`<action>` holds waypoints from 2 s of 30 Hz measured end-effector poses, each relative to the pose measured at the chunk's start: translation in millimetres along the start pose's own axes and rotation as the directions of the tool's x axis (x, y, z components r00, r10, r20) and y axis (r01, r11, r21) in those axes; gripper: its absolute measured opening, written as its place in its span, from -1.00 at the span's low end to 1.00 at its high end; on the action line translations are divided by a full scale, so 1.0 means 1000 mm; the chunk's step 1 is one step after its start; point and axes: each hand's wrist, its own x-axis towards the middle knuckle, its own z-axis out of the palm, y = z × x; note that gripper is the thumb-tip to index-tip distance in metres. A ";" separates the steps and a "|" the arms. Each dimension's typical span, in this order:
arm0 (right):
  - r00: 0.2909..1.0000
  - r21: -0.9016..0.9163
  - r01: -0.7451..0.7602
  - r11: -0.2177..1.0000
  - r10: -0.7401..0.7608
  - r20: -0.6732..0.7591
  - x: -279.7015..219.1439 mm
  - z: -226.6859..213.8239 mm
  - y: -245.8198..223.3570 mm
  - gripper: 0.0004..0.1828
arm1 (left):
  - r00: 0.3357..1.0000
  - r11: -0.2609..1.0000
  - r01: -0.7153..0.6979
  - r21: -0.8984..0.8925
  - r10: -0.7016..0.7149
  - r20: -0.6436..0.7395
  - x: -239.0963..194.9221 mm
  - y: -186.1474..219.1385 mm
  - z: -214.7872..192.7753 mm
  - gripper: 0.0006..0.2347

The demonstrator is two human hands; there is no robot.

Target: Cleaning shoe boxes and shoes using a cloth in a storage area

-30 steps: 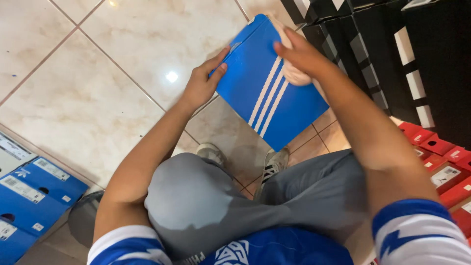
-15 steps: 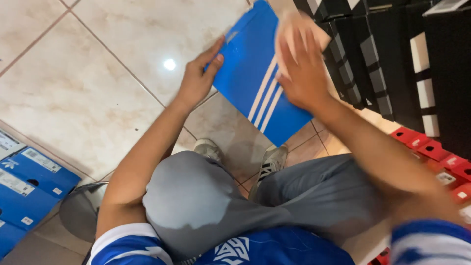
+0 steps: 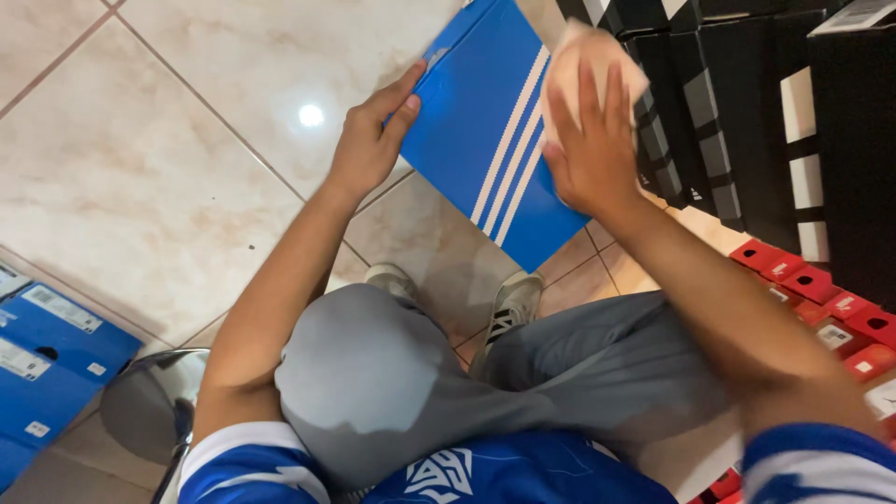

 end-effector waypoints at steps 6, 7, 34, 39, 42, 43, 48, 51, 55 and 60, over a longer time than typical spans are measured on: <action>0.959 0.380 0.155 0.912 -0.232 0.166 -0.007 0.041 -0.056 -0.04 | 0.994 0.997 -0.080 -0.017 0.079 -0.072 -0.011 -0.033 0.012 -0.65; 0.903 0.322 0.428 0.844 -0.417 -0.108 -0.014 0.042 -0.051 -0.26 | 0.992 1.000 -0.013 -0.005 0.012 -0.128 -0.022 -0.039 0.008 -0.62; 0.441 0.821 -0.086 -0.565 0.717 0.540 -0.009 0.058 -0.027 -0.17 | 0.939 0.890 0.006 -0.456 -0.162 -0.304 -0.027 -0.033 0.006 -0.23; 0.225 0.748 0.145 -0.648 0.757 0.613 0.042 0.036 -0.088 0.19 | 0.932 0.945 -0.133 -0.300 0.016 -0.363 -0.025 -0.020 0.020 -0.27; 0.291 0.709 -0.124 -0.694 0.658 0.695 0.040 0.037 -0.148 0.17 | 0.922 0.950 -0.059 -0.306 -0.066 -0.381 -0.028 -0.028 0.024 -0.24; 0.467 0.711 -0.082 -0.698 0.603 0.646 0.034 0.052 -0.161 -0.03 | 0.924 0.935 -0.104 -0.339 -0.036 -0.381 -0.027 -0.031 0.025 -0.25; 0.620 0.588 -0.458 -0.667 0.235 0.749 0.004 0.050 -0.149 -0.80 | 0.945 0.924 -0.065 -0.377 -0.064 -0.320 -0.027 -0.040 0.020 -0.21; 0.497 0.438 -0.852 0.286 0.184 0.848 0.009 -0.020 -0.110 -0.31 | 0.946 0.907 0.011 -0.421 -0.145 -0.289 -0.026 -0.031 0.021 -0.16; 0.887 0.418 -0.417 0.807 0.462 -0.007 0.041 -0.016 -0.036 -0.53 | 0.952 0.902 -0.031 -0.431 -0.105 -0.288 -0.028 -0.038 0.026 -0.18; 0.830 0.156 -0.557 0.815 0.555 0.064 0.120 -0.025 -0.082 -0.09 | 0.938 0.948 0.046 -0.315 -0.149 -0.312 -0.022 -0.040 0.025 -0.20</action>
